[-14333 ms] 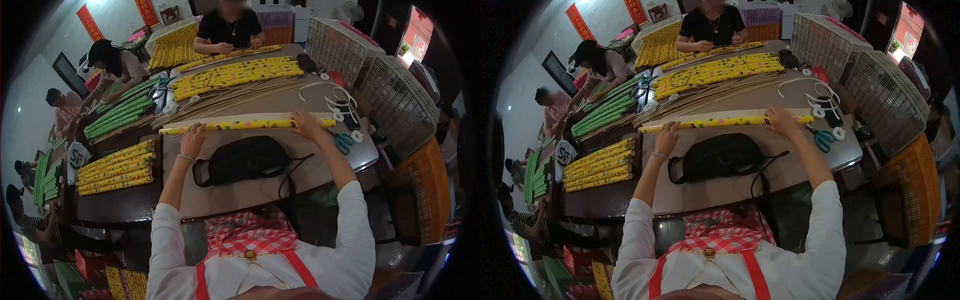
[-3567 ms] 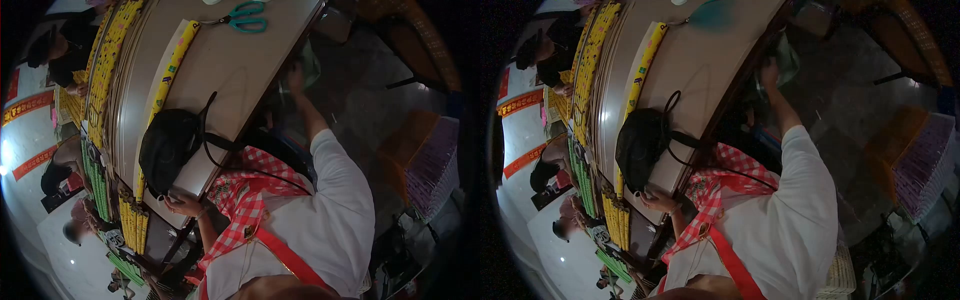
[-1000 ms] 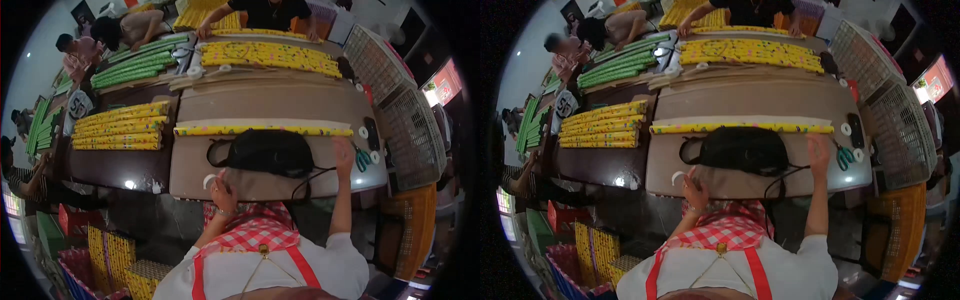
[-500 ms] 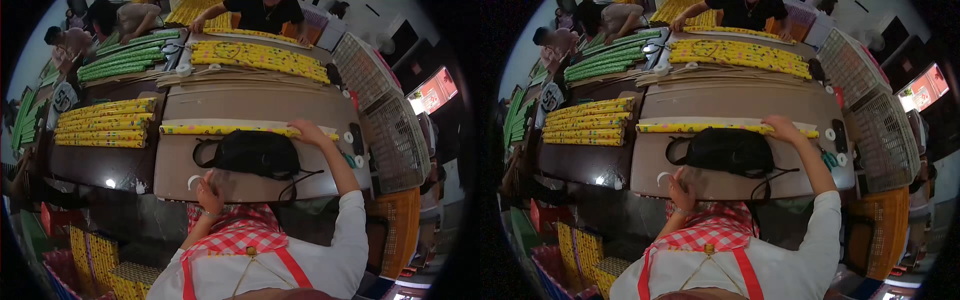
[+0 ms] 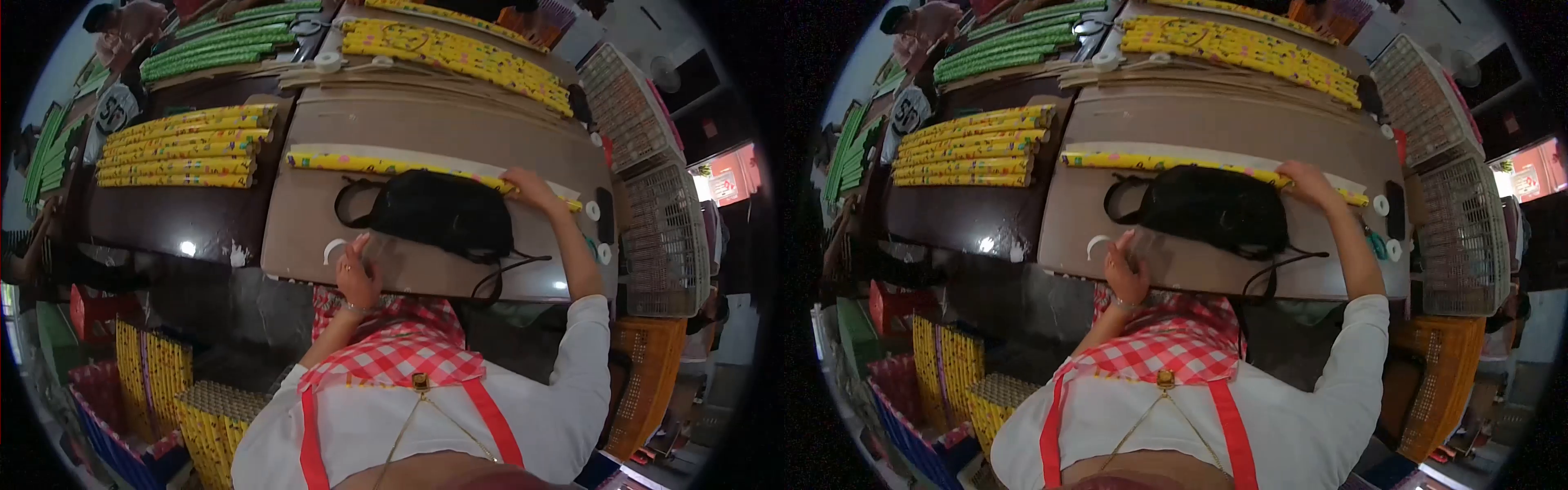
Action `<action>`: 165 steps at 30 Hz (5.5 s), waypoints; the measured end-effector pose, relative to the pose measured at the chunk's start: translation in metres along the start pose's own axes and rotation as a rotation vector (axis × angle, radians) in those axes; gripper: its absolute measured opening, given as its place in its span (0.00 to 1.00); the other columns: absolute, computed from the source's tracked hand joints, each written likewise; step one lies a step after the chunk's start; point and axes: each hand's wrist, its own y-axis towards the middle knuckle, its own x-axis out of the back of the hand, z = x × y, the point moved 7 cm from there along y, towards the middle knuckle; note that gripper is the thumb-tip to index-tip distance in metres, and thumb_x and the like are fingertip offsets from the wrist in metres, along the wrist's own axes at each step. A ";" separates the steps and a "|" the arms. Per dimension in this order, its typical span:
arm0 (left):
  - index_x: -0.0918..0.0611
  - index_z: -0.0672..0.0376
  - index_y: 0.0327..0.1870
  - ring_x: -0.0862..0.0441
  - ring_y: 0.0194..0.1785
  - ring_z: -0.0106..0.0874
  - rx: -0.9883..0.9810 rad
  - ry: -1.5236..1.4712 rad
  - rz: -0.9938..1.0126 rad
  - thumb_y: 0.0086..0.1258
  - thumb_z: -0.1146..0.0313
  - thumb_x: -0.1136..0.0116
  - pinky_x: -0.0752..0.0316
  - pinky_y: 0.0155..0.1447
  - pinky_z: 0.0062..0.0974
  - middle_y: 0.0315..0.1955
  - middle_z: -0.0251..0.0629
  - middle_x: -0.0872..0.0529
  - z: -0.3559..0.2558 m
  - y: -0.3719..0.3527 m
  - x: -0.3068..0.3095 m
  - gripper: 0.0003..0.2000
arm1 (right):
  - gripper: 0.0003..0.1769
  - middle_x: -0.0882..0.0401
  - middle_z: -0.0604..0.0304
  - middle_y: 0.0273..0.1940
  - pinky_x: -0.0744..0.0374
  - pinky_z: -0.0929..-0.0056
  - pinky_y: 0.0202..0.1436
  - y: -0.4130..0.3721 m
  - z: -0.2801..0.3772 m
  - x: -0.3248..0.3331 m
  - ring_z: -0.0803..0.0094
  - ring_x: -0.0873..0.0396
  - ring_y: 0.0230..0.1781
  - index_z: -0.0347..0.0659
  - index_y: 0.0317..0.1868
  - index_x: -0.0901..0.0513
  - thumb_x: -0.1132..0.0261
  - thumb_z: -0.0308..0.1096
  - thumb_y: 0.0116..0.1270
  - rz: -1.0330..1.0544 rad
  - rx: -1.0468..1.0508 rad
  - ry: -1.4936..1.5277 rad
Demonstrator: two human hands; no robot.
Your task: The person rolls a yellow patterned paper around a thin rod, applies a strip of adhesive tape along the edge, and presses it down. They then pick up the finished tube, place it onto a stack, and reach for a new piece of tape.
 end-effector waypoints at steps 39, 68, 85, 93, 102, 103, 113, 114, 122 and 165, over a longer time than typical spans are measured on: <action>0.16 0.61 0.31 0.20 0.35 0.35 0.327 -0.250 0.204 0.56 0.66 0.38 0.27 0.39 0.28 0.29 0.41 0.18 0.071 0.167 0.047 0.08 | 0.12 0.23 0.66 0.32 0.29 0.81 0.38 0.125 0.227 0.013 0.82 0.27 0.34 0.35 0.40 0.22 0.41 0.36 0.65 0.103 0.150 0.748; 0.15 0.59 0.28 0.19 0.33 0.41 0.760 0.261 0.468 0.51 0.62 0.42 0.24 0.40 0.35 0.29 0.43 0.16 0.204 0.193 -0.007 0.11 | 0.13 0.19 0.52 0.27 0.23 0.64 0.39 0.248 0.237 -0.051 0.57 0.20 0.29 0.36 0.30 0.19 0.44 0.36 0.56 0.221 -0.214 0.743; 0.14 0.55 0.31 0.17 0.35 0.41 0.851 0.510 0.542 0.52 0.61 0.43 0.22 0.41 0.36 0.29 0.42 0.15 0.200 0.199 -0.011 0.11 | 0.15 0.18 0.50 0.31 0.23 0.65 0.41 0.253 0.237 -0.056 0.55 0.20 0.34 0.35 0.32 0.18 0.42 0.39 0.54 0.021 -0.131 0.586; 0.14 0.54 0.31 0.17 0.36 0.41 0.853 0.553 0.542 0.52 0.60 0.43 0.22 0.41 0.36 0.30 0.41 0.15 0.204 0.195 -0.014 0.11 | 0.14 0.18 0.52 0.30 0.23 0.64 0.41 0.254 0.235 -0.059 0.55 0.20 0.34 0.38 0.31 0.17 0.41 0.40 0.51 -0.008 -0.183 0.581; 0.14 0.52 0.30 0.17 0.36 0.39 0.853 0.636 0.550 0.52 0.61 0.41 0.22 0.40 0.34 0.29 0.40 0.15 0.201 0.200 -0.015 0.09 | 0.14 0.18 0.54 0.30 0.23 0.65 0.41 0.253 0.234 -0.060 0.56 0.20 0.33 0.39 0.29 0.17 0.40 0.41 0.50 0.015 -0.242 0.575; 0.14 0.52 0.30 0.17 0.36 0.39 0.861 0.637 0.557 0.52 0.61 0.40 0.22 0.40 0.34 0.29 0.41 0.15 0.201 0.200 -0.015 0.08 | 0.14 0.18 0.54 0.30 0.23 0.65 0.41 0.251 0.235 -0.060 0.56 0.20 0.33 0.39 0.29 0.17 0.40 0.41 0.50 0.016 -0.238 0.569; 0.14 0.52 0.30 0.17 0.36 0.38 0.905 0.568 0.567 0.51 0.60 0.38 0.22 0.41 0.34 0.30 0.40 0.15 0.202 0.200 -0.015 0.09 | 0.14 0.18 0.53 0.31 0.23 0.66 0.42 0.255 0.234 -0.060 0.59 0.19 0.35 0.39 0.30 0.17 0.37 0.41 0.50 0.035 -0.226 0.594; 0.14 0.53 0.30 0.17 0.36 0.39 0.918 0.575 0.567 0.51 0.60 0.38 0.22 0.41 0.34 0.30 0.40 0.15 0.205 0.200 -0.016 0.09 | 0.14 0.18 0.53 0.31 0.23 0.67 0.42 0.255 0.234 -0.060 0.59 0.19 0.35 0.39 0.30 0.17 0.37 0.41 0.49 0.034 -0.227 0.577; 0.15 0.57 0.33 0.17 0.38 0.39 0.935 0.579 0.593 0.51 0.59 0.36 0.22 0.41 0.35 0.33 0.42 0.15 0.207 0.199 -0.018 0.12 | 0.13 0.18 0.53 0.30 0.24 0.68 0.40 0.257 0.233 -0.063 0.61 0.20 0.33 0.38 0.29 0.17 0.36 0.39 0.48 0.054 -0.228 0.594; 0.16 0.62 0.36 0.17 0.41 0.42 0.890 0.560 0.615 0.55 0.64 0.40 0.23 0.44 0.35 0.36 0.48 0.16 0.208 0.208 -0.024 0.12 | 0.22 0.27 0.60 0.56 0.32 0.53 0.55 0.311 0.234 -0.092 0.63 0.29 0.57 0.52 0.55 0.24 0.40 0.42 0.58 0.688 -0.441 0.090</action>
